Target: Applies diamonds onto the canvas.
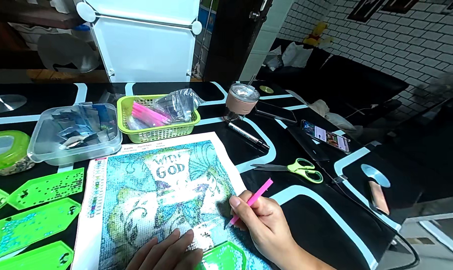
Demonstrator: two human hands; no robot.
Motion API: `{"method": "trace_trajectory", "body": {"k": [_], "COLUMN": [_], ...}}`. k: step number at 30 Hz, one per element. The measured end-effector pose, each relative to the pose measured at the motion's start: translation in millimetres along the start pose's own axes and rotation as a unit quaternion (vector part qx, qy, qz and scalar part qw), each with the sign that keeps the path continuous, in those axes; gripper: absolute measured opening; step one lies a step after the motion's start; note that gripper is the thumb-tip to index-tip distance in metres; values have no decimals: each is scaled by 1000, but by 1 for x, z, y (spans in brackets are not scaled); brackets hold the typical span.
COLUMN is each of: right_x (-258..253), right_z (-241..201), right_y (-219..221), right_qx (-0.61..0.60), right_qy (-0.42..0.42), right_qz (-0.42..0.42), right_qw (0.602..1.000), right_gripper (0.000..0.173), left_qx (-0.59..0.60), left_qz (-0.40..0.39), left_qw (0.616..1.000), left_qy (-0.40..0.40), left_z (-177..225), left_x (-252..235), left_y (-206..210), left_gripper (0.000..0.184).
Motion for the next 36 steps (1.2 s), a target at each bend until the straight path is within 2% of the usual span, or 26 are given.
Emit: {"method": "trace_trajectory", "body": {"k": [6,12,20,23,26,29,33,36], "right_x": [0,1,2,3,3,5,7,7], "right_z": [-1,-5,-6,-5,-6,-13,-18,-19], "right_y": [2,2,2,1,-2,-2,1,2], "right_qx": [16,92,110,95,23,-28,-6,-2], "right_qy": [-10,-45,-62,-64,-69,-99,-161,-170], "right_qz": [-11,-24,-30,-23,-16,-59,-107,-119], "right_qw": [1000,994,992,993,997,993,981,978], "right_gripper": [31,33,35,34,32,34,36,36], "left_qx": [1,-3,-1,0,-3,3,13,22], "left_qz": [1,5,3,1,1,0,0,4], "left_qw": [1000,1000,1000,1000,1000,1000,1000,1000], "left_qy": [-2,4,2,2,2,1,3,4], "left_z": [0,0,0,0,0,0,0,0], "left_x": [0,1,1,1,1,1,0,1], "left_y": [0,0,0,0,0,0,0,0], "left_gripper": [47,46,46,47,47,47,46,46]}}
Point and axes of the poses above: each hand's wrist, its own x-axis away from the middle knuckle, its own y-axis out of the palm, z = x × y, the point moved 4 cm from there along -x, towards the middle knuckle, and after that the axes turned 12 degrees about x, right-handed, at the moved point
